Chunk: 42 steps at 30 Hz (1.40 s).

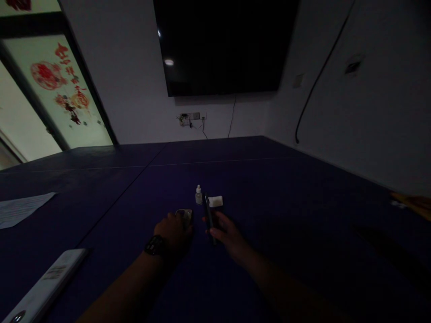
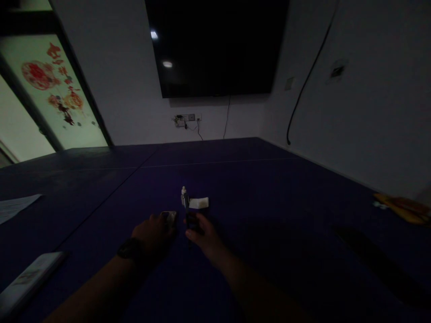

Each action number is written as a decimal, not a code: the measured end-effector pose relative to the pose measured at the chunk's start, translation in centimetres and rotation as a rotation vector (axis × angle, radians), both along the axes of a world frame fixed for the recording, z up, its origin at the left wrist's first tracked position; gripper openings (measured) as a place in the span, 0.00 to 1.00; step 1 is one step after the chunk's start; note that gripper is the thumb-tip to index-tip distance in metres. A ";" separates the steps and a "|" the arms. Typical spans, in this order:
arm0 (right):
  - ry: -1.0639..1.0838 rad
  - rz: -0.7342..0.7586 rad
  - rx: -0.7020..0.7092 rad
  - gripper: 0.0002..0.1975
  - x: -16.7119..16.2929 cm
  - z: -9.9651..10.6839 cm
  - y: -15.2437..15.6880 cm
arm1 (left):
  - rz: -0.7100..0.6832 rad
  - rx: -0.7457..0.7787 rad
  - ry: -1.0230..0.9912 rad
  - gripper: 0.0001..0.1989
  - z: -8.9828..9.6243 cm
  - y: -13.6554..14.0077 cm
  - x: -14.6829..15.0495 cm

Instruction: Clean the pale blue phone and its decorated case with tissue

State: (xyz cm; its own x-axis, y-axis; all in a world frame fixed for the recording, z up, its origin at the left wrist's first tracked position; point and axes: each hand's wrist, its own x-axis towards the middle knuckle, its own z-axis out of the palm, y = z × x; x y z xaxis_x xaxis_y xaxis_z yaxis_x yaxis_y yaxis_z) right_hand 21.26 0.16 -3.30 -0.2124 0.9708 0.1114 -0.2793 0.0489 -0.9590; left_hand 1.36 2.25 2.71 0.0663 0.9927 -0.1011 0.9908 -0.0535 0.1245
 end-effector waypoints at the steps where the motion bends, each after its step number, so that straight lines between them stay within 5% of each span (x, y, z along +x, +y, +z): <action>1: -0.002 -0.003 0.013 0.28 0.0 -0.1 0.0 | -0.004 -0.005 -0.056 0.33 0.3 0.0 -0.3; 6: 0.006 -0.033 0.048 0.28 -0.1 -0.1 0.1 | -0.100 -0.107 -0.860 0.31 1.5 -0.2 -1.0; 10: 0.016 -0.075 0.032 0.28 -0.1 0.3 0.1 | -0.039 -0.273 -1.547 0.33 0.2 -0.7 0.4; 15: 0.057 -0.130 0.001 0.31 -0.2 0.5 -0.1 | 0.089 -0.380 -1.915 0.31 -2.4 -1.6 1.3; 22: 0.198 -0.128 -0.172 0.31 -0.1 0.8 -0.5 | 0.198 -0.549 -2.111 0.25 -3.2 -2.8 0.9; 31: 0.201 -0.180 -0.170 0.41 -0.5 0.5 -0.2 | 0.145 -0.470 -2.157 0.12 -1.6 -3.2 1.6; 38: 0.205 -0.245 -0.233 0.31 -0.4 0.2 0.2 | 0.062 -0.416 -2.143 0.21 -0.8 -2.9 1.2; 42: 0.200 -0.273 -0.232 0.28 -0.5 -0.1 0.3 | 0.125 -0.481 -2.182 0.13 -0.1 -3.2 1.2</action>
